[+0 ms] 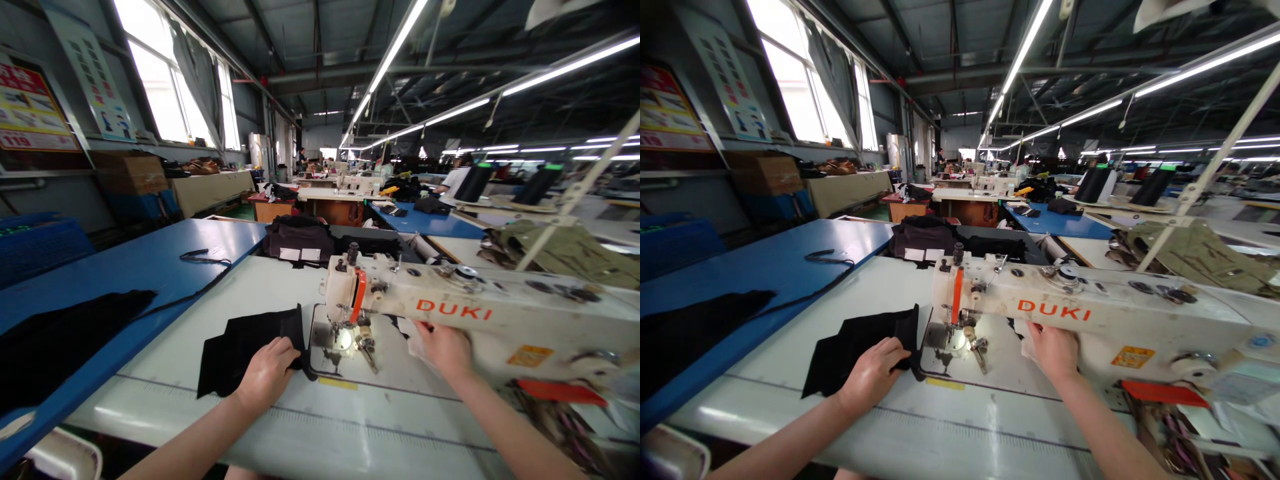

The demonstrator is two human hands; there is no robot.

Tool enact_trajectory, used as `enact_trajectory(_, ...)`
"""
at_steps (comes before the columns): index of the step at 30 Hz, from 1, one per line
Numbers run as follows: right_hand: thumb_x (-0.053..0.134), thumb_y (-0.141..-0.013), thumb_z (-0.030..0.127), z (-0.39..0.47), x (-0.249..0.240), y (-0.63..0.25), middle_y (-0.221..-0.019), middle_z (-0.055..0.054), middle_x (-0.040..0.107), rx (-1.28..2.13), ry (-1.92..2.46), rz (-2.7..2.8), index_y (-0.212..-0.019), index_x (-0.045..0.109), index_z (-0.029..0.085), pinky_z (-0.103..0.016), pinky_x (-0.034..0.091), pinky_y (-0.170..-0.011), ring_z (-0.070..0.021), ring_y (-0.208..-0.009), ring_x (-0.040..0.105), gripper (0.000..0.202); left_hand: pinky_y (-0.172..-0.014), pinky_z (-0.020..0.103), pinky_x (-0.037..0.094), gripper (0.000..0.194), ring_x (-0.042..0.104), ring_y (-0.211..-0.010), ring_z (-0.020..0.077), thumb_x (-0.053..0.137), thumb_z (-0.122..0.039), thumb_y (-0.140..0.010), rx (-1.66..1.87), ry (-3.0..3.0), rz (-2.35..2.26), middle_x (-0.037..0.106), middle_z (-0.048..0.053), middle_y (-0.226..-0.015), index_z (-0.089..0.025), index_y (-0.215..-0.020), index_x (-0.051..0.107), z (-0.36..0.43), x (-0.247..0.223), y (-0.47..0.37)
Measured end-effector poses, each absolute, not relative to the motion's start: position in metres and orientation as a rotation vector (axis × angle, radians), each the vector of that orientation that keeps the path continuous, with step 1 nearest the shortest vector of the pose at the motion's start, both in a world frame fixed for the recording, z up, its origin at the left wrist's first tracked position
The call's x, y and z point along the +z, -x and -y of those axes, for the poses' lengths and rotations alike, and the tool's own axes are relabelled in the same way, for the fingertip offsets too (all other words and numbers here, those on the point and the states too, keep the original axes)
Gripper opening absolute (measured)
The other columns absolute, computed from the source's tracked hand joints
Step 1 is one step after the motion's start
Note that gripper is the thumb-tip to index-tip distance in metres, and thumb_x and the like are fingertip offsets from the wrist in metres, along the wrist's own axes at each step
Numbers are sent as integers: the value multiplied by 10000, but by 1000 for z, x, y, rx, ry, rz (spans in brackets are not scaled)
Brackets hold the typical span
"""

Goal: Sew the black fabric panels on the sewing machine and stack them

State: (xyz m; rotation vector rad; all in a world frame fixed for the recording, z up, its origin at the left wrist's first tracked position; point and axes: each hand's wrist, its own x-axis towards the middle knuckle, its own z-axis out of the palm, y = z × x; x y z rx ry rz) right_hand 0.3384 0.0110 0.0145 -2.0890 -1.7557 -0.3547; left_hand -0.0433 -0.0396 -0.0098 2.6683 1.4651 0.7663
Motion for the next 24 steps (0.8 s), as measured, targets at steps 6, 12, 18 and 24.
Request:
enact_trajectory(6, 430, -813, 474, -7, 8, -341, -640, -135, 681, -135, 1965, 1524, -637, 665, 152, -361, 448, -615, -292, -648, 648, 436, -739, 306, 500, 368, 536, -816, 186, 453, 34, -685, 770, -2666, -1451, 561, 45, -859, -165, -923, 652, 38, -13, 44)
enact_trajectory(12, 454, -799, 515, 23, -1, -332, -909, -66, 707, 72, 1715, 1431, -932, 621, 192, -298, 494, -746, -206, -808, 657, 387, -734, 306, 503, 344, 535, -809, 189, 466, 33, -689, 776, -2661, -1455, 561, 44, -849, -166, -897, 655, 40, -8, 43)
enact_trajectory(18, 530, -762, 427, 52, 9, -312, -1027, -91, 666, 401, 1456, 1375, -789, 589, 207, -364, 466, -846, -242, -954, 610, 230, -729, 308, 508, 349, 545, -802, 193, 477, 45, -665, 827, -2677, -1460, 568, 42, -837, -166, -881, 652, 40, -11, 44)
enact_trajectory(24, 493, -744, 265, 88, 19, -255, -1070, -85, 650, 915, 1300, 1655, -683, 535, 210, -327, 480, -786, -229, -968, 603, 92, -713, 310, 513, 348, 549, -780, 190, 474, 35, -665, 914, -2671, -1429, 581, 45, -827, -159, -886, 659, 41, -9, 44)
